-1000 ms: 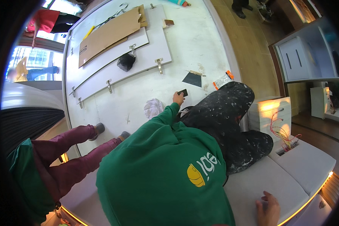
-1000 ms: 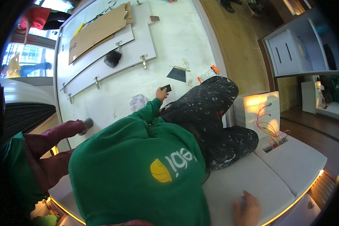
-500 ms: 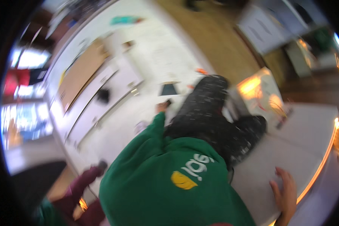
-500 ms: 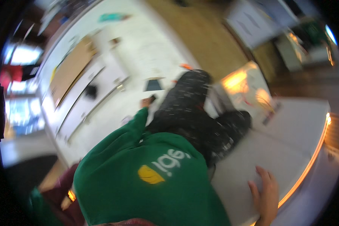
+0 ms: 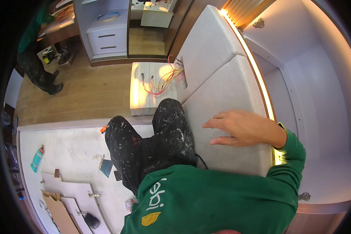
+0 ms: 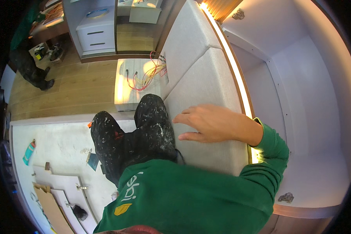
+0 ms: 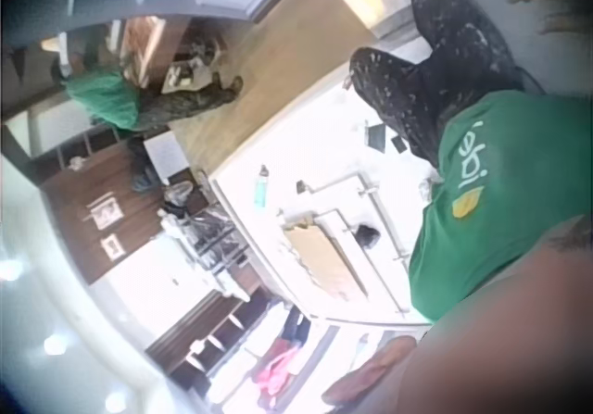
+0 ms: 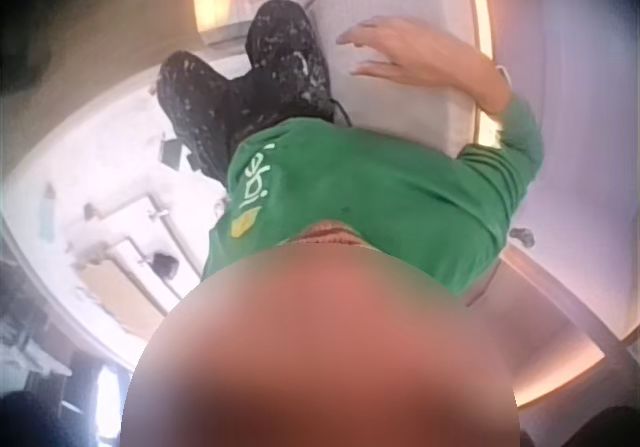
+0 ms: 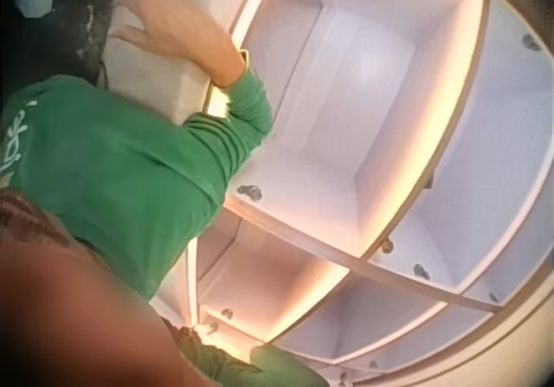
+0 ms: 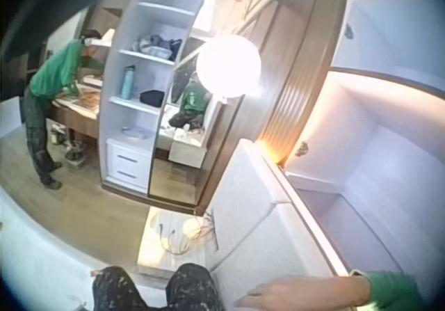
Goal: The person installs an LED strip along a curved white panel, pressing it into place and smoothing it with a cloth. They use a small scraper-like tool to adjust the strip and continue wiping the surface to secure the installation.
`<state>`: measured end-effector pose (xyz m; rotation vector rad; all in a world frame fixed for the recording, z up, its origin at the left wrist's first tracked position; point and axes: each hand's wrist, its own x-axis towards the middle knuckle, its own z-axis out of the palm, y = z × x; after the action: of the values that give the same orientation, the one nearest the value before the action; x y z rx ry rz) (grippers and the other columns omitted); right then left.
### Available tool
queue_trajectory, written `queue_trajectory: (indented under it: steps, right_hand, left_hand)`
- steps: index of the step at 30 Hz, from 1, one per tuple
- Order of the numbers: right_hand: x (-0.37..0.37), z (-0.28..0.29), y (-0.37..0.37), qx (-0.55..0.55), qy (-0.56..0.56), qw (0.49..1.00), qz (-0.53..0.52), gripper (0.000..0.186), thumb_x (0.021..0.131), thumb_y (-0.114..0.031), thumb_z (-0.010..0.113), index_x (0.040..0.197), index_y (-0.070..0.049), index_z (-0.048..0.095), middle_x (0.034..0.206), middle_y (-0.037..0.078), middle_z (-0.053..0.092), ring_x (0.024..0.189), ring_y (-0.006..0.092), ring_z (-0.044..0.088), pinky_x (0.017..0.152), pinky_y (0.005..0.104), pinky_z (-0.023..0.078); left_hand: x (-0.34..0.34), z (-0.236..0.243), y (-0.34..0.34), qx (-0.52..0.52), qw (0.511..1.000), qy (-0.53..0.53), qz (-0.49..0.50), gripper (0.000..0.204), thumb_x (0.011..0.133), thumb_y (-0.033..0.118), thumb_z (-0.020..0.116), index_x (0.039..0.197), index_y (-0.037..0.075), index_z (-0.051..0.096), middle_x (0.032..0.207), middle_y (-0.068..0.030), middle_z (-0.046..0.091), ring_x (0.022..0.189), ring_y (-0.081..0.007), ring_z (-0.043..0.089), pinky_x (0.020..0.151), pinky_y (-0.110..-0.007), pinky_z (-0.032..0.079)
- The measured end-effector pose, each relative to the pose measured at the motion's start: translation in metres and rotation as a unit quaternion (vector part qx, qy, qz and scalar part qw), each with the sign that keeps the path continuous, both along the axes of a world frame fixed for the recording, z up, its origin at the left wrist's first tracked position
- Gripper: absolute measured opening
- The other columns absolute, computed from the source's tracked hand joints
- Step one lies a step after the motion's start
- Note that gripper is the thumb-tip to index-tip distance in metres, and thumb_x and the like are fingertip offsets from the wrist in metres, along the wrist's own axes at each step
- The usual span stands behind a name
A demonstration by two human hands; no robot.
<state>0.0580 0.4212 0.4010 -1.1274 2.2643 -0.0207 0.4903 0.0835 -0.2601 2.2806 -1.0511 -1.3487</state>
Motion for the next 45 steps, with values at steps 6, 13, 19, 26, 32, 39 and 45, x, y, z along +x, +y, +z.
queue_trajectory:
  steps: [6,13,19,26,32,39,45]
  right_hand:
    - [0.000,0.002,-0.002,0.006,0.007,1.000,0.006,0.052,0.105,-0.047,0.065,0.137,-0.006,0.064,0.120,0.019,0.071,0.109,0.0406,0.067,0.097,0.0505,0.053]
    - [0.001,0.007,-0.001,-0.091,-0.045,0.995,-0.009,0.051,0.105,-0.041,0.067,0.141,-0.006,0.061,0.116,0.022,0.070,0.106,0.0423,0.068,0.095,0.0501,0.055]
    - [0.003,0.026,0.000,-0.315,-0.016,0.948,-0.042,0.057,0.102,-0.030,0.073,0.149,-0.006,0.052,0.132,0.021,0.062,0.120,0.0414,0.063,0.103,0.0487,0.053]
    - [0.014,0.019,-0.003,-0.444,0.089,0.891,0.024,0.066,0.098,-0.029,0.077,0.153,-0.007,0.046,0.147,0.023,0.053,0.133,0.0447,0.056,0.109,0.0492,0.050]
    - [0.011,0.014,-0.008,-0.440,0.288,0.849,0.048,0.068,0.093,-0.023,0.081,0.153,-0.010,0.053,0.153,0.023,0.048,0.133,0.0444,0.055,0.109,0.0472,0.051]
    - [-0.041,0.045,0.020,-0.413,0.457,0.788,0.015,0.053,0.086,-0.003,0.072,0.138,-0.011,0.063,0.128,0.015,0.065,0.116,0.0390,0.065,0.097,0.0491,0.056]
    - [-0.176,0.104,0.078,-0.311,0.491,0.797,-0.164,0.046,0.089,0.007,0.058,0.131,-0.008,0.072,0.123,0.014,0.067,0.113,0.0371,0.066,0.100,0.0444,0.053]
  left_hand:
    - [0.023,0.024,0.005,0.001,0.997,-0.065,0.035,0.047,0.099,0.031,0.065,0.131,-0.003,0.063,0.116,-0.0241,0.073,0.107,-0.0405,0.071,0.095,-0.050,0.056]
    - [0.030,0.043,-0.010,-0.042,0.987,-0.132,0.079,0.050,0.099,0.027,0.062,0.137,-0.006,0.058,0.121,-0.0288,0.070,0.108,-0.0445,0.070,0.096,-0.052,0.056]
    - [-0.070,0.109,-0.110,-0.452,0.892,-0.017,-0.013,0.058,0.097,0.023,0.059,0.145,-0.010,0.051,0.132,-0.0319,0.066,0.117,-0.0454,0.067,0.099,-0.054,0.056]
    - [-0.357,0.357,-0.057,-0.338,0.667,0.581,-0.320,0.048,0.098,0.029,0.052,0.134,-0.001,0.064,0.132,-0.0137,0.067,0.124,-0.0265,0.063,0.109,-0.042,0.050]
    - [-0.410,0.546,0.135,-0.016,0.492,0.758,-0.427,0.059,0.105,0.016,0.061,0.158,-0.001,0.040,0.153,-0.0146,0.054,0.142,-0.0285,0.053,0.120,-0.045,0.042]
    - [-0.436,0.582,0.135,0.040,0.296,0.758,-0.580,0.070,0.103,0.026,0.067,0.162,0.002,0.039,0.161,-0.0179,0.045,0.144,-0.0336,0.053,0.115,-0.053,0.049]
    - [-0.423,0.510,0.054,-0.092,0.430,0.594,-0.673,0.050,0.103,0.009,0.066,0.151,0.001,0.055,0.143,-0.0158,0.064,0.126,-0.0248,0.065,0.102,-0.038,0.055]
